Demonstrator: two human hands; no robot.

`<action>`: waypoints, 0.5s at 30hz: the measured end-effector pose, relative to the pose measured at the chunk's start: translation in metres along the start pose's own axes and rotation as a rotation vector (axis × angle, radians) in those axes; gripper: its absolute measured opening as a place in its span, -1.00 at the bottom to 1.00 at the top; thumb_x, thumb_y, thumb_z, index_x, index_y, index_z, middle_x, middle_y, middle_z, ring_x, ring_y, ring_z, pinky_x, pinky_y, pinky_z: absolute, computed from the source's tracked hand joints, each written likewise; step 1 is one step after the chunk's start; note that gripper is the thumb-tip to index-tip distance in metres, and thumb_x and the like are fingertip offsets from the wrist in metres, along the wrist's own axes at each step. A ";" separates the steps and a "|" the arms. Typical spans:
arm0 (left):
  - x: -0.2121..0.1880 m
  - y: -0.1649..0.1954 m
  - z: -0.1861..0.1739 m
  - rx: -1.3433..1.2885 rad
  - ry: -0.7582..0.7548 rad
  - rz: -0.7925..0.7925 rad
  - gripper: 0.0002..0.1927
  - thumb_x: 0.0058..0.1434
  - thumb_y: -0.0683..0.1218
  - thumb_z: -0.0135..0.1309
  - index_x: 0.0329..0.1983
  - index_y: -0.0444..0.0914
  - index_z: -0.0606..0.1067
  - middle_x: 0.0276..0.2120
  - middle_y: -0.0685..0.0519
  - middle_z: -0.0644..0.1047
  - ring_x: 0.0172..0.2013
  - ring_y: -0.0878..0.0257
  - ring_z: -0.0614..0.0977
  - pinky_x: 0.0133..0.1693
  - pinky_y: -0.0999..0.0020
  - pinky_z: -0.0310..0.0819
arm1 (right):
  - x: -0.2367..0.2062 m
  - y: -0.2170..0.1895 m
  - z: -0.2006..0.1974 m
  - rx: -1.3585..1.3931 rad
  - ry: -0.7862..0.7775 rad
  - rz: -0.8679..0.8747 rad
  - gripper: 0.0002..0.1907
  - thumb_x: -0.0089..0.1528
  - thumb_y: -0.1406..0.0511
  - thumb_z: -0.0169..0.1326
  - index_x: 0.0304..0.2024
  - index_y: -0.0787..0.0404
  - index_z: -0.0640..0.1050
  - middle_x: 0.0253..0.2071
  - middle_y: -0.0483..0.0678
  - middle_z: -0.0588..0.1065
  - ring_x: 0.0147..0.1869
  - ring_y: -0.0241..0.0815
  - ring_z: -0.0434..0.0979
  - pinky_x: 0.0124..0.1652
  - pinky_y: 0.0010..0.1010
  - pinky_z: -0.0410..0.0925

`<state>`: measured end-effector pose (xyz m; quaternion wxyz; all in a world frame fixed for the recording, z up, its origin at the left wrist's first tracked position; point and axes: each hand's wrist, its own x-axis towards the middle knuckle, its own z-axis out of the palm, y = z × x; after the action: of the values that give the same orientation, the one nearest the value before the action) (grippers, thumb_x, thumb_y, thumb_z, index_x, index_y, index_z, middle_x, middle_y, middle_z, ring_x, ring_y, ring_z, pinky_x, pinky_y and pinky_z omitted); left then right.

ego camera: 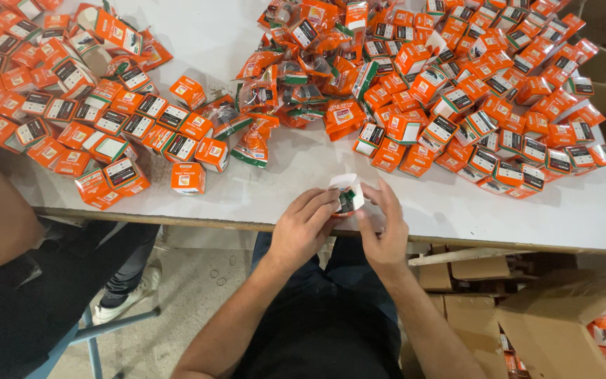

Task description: The person picks up small orange product boxes from a large pile on the table, opens and folds each box, and places the folded boxes into a cardboard box beside the table, repeating this cycle continuously throughout the clip.

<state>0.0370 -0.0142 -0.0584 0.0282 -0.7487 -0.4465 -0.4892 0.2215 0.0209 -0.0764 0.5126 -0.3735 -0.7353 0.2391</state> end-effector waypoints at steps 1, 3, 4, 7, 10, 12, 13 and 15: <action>0.001 0.000 0.000 -0.002 0.002 -0.001 -0.55 -0.06 -0.28 0.29 -0.06 -0.32 0.48 0.06 -0.04 0.56 0.08 -0.05 0.59 0.10 0.14 0.55 | 0.001 -0.001 0.000 -0.024 -0.020 -0.067 -0.44 0.34 0.36 0.12 0.36 0.37 0.29 0.15 0.09 0.56 0.19 0.00 0.48 0.23 -0.19 0.30; 0.001 0.001 -0.001 -0.013 -0.009 -0.008 -0.55 -0.06 -0.27 0.29 -0.06 -0.33 0.48 0.06 -0.05 0.56 0.07 -0.06 0.59 0.09 0.14 0.55 | 0.003 -0.005 -0.001 -0.144 -0.045 -0.193 -0.46 0.33 0.40 0.11 0.32 0.39 0.31 0.13 0.09 0.58 0.18 0.05 0.46 0.22 -0.14 0.27; 0.001 0.000 -0.001 -0.014 -0.021 -0.007 -0.56 -0.05 -0.27 0.29 -0.06 -0.33 0.48 0.05 -0.06 0.56 0.08 -0.07 0.59 0.09 0.14 0.55 | 0.005 -0.005 -0.002 -0.242 -0.050 -0.257 -0.49 0.30 0.41 0.12 0.29 0.39 0.34 0.10 0.08 0.59 0.17 0.06 0.46 0.20 -0.12 0.27; -0.001 -0.001 0.000 -0.014 -0.031 -0.009 -0.58 -0.02 -0.27 0.29 -0.06 -0.32 0.48 0.05 -0.06 0.55 0.09 -0.07 0.59 0.09 0.15 0.56 | 0.014 -0.004 -0.006 -0.421 -0.111 -0.434 -0.55 0.25 0.42 0.15 0.19 0.37 0.42 0.00 0.05 0.59 0.08 0.04 0.46 0.09 -0.08 0.27; -0.006 -0.001 0.003 -0.017 -0.054 -0.079 -0.58 0.01 -0.25 0.31 -0.03 -0.27 0.49 0.09 -0.07 0.52 0.04 -0.04 0.62 0.02 0.16 0.58 | 0.023 0.004 -0.006 -0.474 -0.202 -0.571 -0.60 0.24 0.43 0.16 0.13 0.36 0.44 -0.03 0.06 0.57 0.05 0.03 0.46 0.04 -0.07 0.28; -0.009 -0.002 0.006 -0.021 -0.084 -0.175 -0.52 -0.03 -0.24 0.33 0.02 -0.24 0.54 0.12 -0.18 0.47 -0.08 -0.02 0.64 -0.11 0.15 0.58 | 0.026 0.010 -0.003 -0.404 -0.243 -0.500 -0.65 0.25 0.44 0.16 0.09 0.32 0.45 -0.04 0.05 0.52 0.04 0.02 0.44 0.04 -0.10 0.28; -0.010 -0.003 0.007 -0.019 -0.060 -0.164 -0.52 -0.02 -0.24 0.33 0.01 -0.22 0.54 0.15 -0.19 0.45 -0.04 -0.02 0.65 -0.12 0.17 0.59 | 0.028 0.014 0.000 -0.324 -0.252 -0.388 -0.68 0.25 0.46 0.15 0.06 0.28 0.47 -0.06 0.02 0.49 0.03 0.02 0.43 0.04 -0.13 0.28; -0.011 -0.004 0.009 -0.020 -0.020 -0.159 -0.54 0.00 -0.23 0.32 0.01 -0.18 0.52 0.22 -0.23 0.39 0.03 -0.02 0.66 -0.13 0.22 0.61 | 0.029 0.019 0.007 0.005 -0.259 -0.080 -0.60 0.24 0.48 0.13 0.10 0.22 0.38 -0.06 -0.01 0.41 0.00 -0.05 0.41 0.03 -0.21 0.30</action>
<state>0.0390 -0.0142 -0.0726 -0.0226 -0.7159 -0.4999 -0.4869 0.2152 0.0561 -0.0762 0.4235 -0.3085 -0.8090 0.2664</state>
